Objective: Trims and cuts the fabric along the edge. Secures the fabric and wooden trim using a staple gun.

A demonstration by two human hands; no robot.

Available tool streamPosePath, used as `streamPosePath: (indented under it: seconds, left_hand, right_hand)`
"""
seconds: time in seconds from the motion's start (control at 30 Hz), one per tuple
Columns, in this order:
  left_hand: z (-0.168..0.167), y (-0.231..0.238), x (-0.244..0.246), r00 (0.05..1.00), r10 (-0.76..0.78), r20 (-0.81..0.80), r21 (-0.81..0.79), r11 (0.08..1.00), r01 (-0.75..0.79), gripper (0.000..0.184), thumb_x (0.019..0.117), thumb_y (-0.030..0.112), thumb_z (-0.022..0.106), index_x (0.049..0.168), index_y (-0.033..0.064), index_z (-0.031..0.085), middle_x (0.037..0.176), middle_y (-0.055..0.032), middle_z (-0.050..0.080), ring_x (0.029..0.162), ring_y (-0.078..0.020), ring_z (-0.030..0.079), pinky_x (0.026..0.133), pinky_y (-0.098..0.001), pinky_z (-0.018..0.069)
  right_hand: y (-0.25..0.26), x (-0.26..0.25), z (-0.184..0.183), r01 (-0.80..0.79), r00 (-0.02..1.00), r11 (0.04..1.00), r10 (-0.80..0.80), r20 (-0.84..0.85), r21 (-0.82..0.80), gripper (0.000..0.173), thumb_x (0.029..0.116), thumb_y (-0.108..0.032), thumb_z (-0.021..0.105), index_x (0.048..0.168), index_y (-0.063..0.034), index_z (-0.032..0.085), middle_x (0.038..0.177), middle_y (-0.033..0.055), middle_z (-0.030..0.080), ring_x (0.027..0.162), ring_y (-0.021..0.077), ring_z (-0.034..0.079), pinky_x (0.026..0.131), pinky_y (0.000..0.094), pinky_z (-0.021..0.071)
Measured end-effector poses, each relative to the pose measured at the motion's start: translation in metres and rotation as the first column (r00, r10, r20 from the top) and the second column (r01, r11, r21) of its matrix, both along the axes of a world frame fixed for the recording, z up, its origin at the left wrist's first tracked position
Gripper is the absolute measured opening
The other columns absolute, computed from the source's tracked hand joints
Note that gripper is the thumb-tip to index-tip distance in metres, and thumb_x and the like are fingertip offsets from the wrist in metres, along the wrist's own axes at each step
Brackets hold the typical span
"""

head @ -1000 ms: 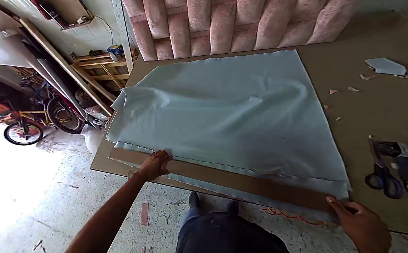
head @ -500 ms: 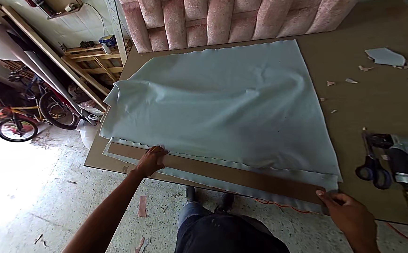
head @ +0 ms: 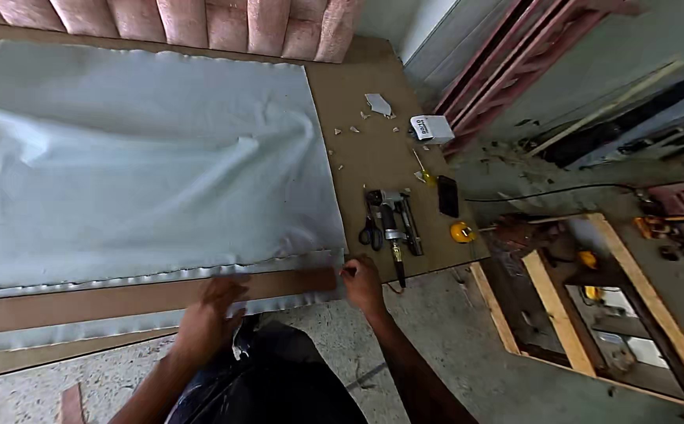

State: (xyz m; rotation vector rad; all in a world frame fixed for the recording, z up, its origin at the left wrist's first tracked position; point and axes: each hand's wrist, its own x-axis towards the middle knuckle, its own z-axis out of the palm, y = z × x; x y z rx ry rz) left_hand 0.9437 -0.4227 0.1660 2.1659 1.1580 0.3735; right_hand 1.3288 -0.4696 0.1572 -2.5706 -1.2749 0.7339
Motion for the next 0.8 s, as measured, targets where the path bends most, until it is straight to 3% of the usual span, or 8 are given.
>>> streamPosePath:
  seconds: [0.13,0.2,0.27,0.37,0.47,0.6,0.7,0.8]
  left_hand:
    - [-0.013,-0.009,0.102,0.997,-0.072,-0.022,-0.018,0.997,0.071,0.039,0.0911,0.038,0.072,0.128,0.0253,0.071,0.131,0.0023,0.068,0.129,-0.0216,0.057,0.108,-0.0482,0.0472]
    - [-0.017,-0.006,0.140,0.990,-0.121,-0.078,-0.097,0.989,0.113,0.052,0.0873,0.036,0.076,0.136,0.0244,0.065,0.142,0.0005,0.062,0.140,-0.0236,0.049,0.117,-0.0510,0.0384]
    - [-0.015,-0.002,0.170,0.979,-0.155,-0.132,-0.155,0.979,0.134,0.064,0.0832,0.028,0.080,0.143,0.0197,0.060,0.149,-0.0074,0.056,0.144,-0.0304,0.045,0.120,-0.0569,0.0324]
    - [-0.012,0.006,0.197,0.970,-0.125,-0.208,-0.142,0.985,0.096,0.064,0.0819,0.017,0.077,0.143,0.0166,0.059,0.146,-0.0125,0.057,0.137,-0.0351,0.050,0.113,-0.0596,0.0384]
    - [-0.007,0.003,0.211,0.962,-0.086,-0.261,-0.161,0.986,0.044,0.059,0.0822,0.015,0.076,0.140,0.0171,0.062,0.143,-0.0120,0.059,0.133,-0.0351,0.053,0.109,-0.0588,0.0429]
    - [-0.010,-0.005,0.222,0.958,-0.004,-0.287,-0.110,0.994,-0.029,0.060,0.0809,0.017,0.078,0.139,0.0225,0.062,0.142,-0.0080,0.060,0.131,-0.0317,0.054,0.110,-0.0575,0.0421]
    - [-0.003,-0.016,0.222,0.952,0.088,-0.294,-0.129,0.983,-0.131,0.059,0.0830,0.025,0.077,0.140,0.0270,0.062,0.147,-0.0037,0.056,0.140,-0.0272,0.048,0.117,-0.0558,0.0354]
    - [-0.001,-0.032,0.229,0.908,0.358,-0.218,-0.111,0.915,-0.387,0.043,0.0942,0.051,0.065,0.127,0.0243,0.071,0.126,-0.0040,0.067,0.123,-0.0247,0.059,0.106,-0.0514,0.0473]
  right_hand:
    - [0.005,0.010,0.004,0.073,0.980,0.993,-0.088,-0.176,-0.089,0.035,0.0932,-0.033,0.074,0.116,-0.0077,0.066,0.098,0.0104,0.073,0.086,0.0254,0.072,0.080,0.0499,0.0606]
    - [0.006,0.025,0.000,0.045,0.975,0.992,-0.069,-0.211,-0.118,0.047,0.0898,-0.040,0.077,0.123,-0.0081,0.066,0.105,0.0102,0.073,0.092,0.0250,0.072,0.086,0.0510,0.0601]
    - [0.012,0.039,-0.003,-0.068,0.969,0.986,0.030,-0.246,-0.151,0.044,0.0905,-0.043,0.075,0.117,-0.0089,0.072,0.108,0.0092,0.074,0.100,0.0237,0.072,0.093,0.0513,0.0576]
    - [0.027,0.060,-0.014,-0.252,0.925,0.950,0.181,-0.335,-0.184,0.035,0.0943,-0.041,0.070,0.103,-0.0068,0.074,0.094,0.0096,0.073,0.087,0.0231,0.071,0.084,0.0493,0.0583]
    - [0.038,0.082,-0.021,-0.416,0.850,0.886,0.299,-0.435,-0.204,0.036,0.0971,-0.040,0.067,0.094,-0.0036,0.071,0.083,0.0111,0.069,0.071,0.0235,0.068,0.071,0.0472,0.0582]
    - [0.048,0.096,-0.014,-0.538,0.789,0.812,0.391,-0.475,-0.226,0.036,0.0985,-0.043,0.064,0.094,-0.0081,0.072,0.078,0.0070,0.072,0.065,0.0220,0.070,0.067,0.0458,0.0609]
    - [0.050,0.097,-0.012,-0.600,0.741,0.773,0.440,-0.507,-0.207,0.037,0.0992,-0.045,0.064,0.097,-0.0090,0.073,0.079,0.0058,0.073,0.065,0.0212,0.071,0.067,0.0458,0.0617]
    - [0.056,0.093,-0.005,-0.694,0.683,0.691,0.541,-0.491,-0.204,0.045,0.0993,-0.051,0.061,0.096,-0.0085,0.074,0.080,0.0066,0.073,0.067,0.0223,0.070,0.070,0.0487,0.0608]
